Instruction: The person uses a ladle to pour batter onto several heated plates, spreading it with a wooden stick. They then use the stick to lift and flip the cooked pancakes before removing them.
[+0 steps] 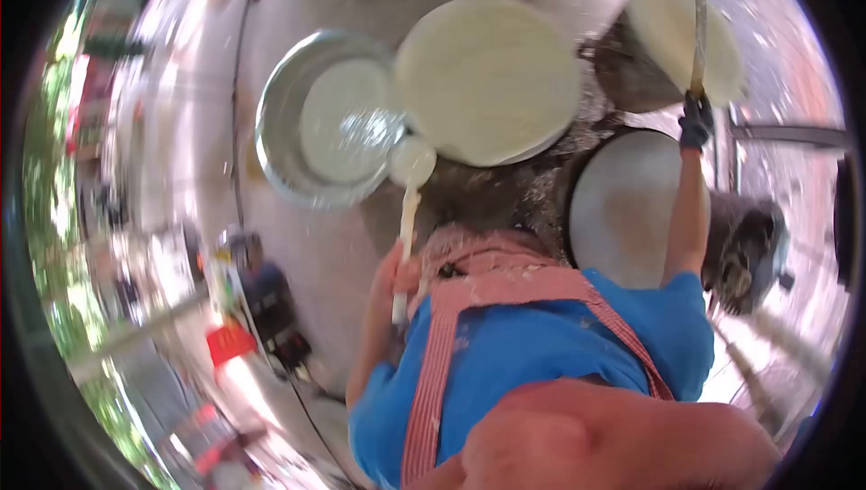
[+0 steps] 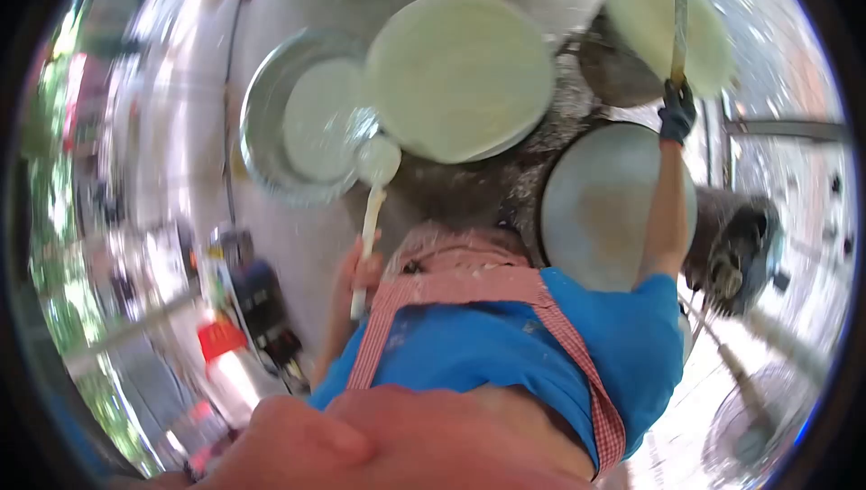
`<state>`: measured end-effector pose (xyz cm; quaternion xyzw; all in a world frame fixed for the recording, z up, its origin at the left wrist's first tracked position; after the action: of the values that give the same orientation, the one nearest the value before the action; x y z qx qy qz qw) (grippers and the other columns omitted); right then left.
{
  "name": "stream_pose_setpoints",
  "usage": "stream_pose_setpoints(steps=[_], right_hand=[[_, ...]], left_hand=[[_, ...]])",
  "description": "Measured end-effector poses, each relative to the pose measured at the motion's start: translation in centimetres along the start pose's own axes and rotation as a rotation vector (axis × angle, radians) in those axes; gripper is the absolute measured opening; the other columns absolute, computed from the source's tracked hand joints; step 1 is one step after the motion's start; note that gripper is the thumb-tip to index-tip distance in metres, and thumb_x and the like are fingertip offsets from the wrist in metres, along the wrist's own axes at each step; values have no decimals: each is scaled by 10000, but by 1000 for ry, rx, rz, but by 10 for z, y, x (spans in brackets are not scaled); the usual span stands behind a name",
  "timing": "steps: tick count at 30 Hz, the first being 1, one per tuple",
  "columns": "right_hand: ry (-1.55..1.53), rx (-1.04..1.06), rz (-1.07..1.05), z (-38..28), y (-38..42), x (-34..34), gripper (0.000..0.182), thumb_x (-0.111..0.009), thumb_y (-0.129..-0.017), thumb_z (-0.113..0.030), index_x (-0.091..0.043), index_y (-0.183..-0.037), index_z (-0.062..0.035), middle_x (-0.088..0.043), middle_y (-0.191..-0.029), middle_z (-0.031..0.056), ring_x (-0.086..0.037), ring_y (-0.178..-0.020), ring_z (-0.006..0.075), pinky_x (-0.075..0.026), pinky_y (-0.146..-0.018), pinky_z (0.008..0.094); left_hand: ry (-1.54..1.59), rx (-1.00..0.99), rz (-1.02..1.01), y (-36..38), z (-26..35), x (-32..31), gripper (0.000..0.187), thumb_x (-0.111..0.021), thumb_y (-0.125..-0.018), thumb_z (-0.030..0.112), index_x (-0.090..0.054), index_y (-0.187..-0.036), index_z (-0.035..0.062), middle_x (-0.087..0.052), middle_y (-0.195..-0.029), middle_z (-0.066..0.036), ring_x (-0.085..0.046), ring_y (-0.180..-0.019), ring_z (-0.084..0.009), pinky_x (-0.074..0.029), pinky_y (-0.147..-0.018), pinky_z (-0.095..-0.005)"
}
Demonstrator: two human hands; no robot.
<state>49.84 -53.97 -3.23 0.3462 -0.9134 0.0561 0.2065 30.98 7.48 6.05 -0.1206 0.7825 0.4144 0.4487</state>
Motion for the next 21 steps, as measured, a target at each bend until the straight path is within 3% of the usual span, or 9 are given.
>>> stream_pose_setpoints(steps=[2,4,5,8,10,14,17,19,21], right_hand=[[2,-126,-204,9,13,-52,262,-538,-813,-206,-562,-1000,-24,-600,-839,100,-545,-674,156,-439,-634,264],[550,777,-525,-32,53,-104,288,-600,-776,-214,-570,-979,-14,-583,-741,47,-513,-586,116,-421,-553,228],[75,245,-654,-28,70,-125,314,-641,-740,-242,-586,-980,-47,-559,-685,13,-499,-567,102,-407,-532,222],[467,61,-893,-158,187,-203,334,-620,-739,-295,-590,-1017,-112,-613,-815,87,-573,-691,176,-435,-628,268],[474,747,-843,-172,228,-273,354,-595,-735,-319,-586,-1003,-88,-623,-821,106,-589,-734,257,-443,-658,345],[822,991,-922,-190,341,-401,316,-518,-740,-338,-599,-892,-73,-600,-862,158,-573,-786,321,-434,-712,401],[1046,1228,-978,-155,437,-466,246,-445,-760,-244,-583,-777,-42,-599,-774,175,-584,-682,307,-437,-620,423],[1059,1193,-1099,-191,469,-469,251,-441,-776,-256,-586,-805,-53,-602,-806,171,-584,-720,310,-446,-646,411],[919,739,-1106,-216,474,-463,260,-471,-780,-283,-587,-859,-65,-599,-824,166,-577,-779,314,-446,-690,398]], left_hand=[[44,-66,-90,7,19,1,411,-359,-908,245,-262,-1300,165,-349,-609,-9,-329,-427,-61,-366,-351,-188],[119,-151,-171,25,37,-1,407,-332,-914,269,-256,-1302,174,-329,-599,-13,-325,-426,-63,-348,-332,-181],[163,-195,-250,31,54,-5,404,-304,-920,293,-250,-1304,182,-309,-589,-17,-321,-425,-66,-331,-314,-175],[-75,-408,-93,56,124,17,385,-384,-887,183,-298,-1262,187,-372,-644,-25,-328,-436,-77,-326,-333,-169],[-358,-617,105,66,188,30,460,-447,-818,61,-306,-1235,192,-419,-708,-36,-343,-446,-91,-306,-333,-178],[-649,-561,71,44,336,77,325,-441,-818,58,-362,-1120,148,-400,-665,-33,-327,-422,-85,-282,-320,-184],[-692,-452,312,2,427,148,166,-448,-816,71,-356,-949,111,-367,-587,-25,-302,-377,-89,-258,-303,-206],[-332,-217,678,-26,469,179,154,-456,-810,87,-306,-845,98,-331,-522,-14,-301,-344,-101,-254,-289,-231],[-514,-314,682,-26,474,170,156,-456,-805,86,-310,-860,94,-328,-518,-13,-303,-336,-107,-255,-285,-239]])
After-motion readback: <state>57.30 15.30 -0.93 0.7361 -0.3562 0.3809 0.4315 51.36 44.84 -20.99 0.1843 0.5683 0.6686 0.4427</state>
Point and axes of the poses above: each hand's wrist, its own y-axis away from the middle knuckle, its own x-axis out of the back of the hand, z = x × y, the point moved 3 cm from there along -y, towards the middle knuckle
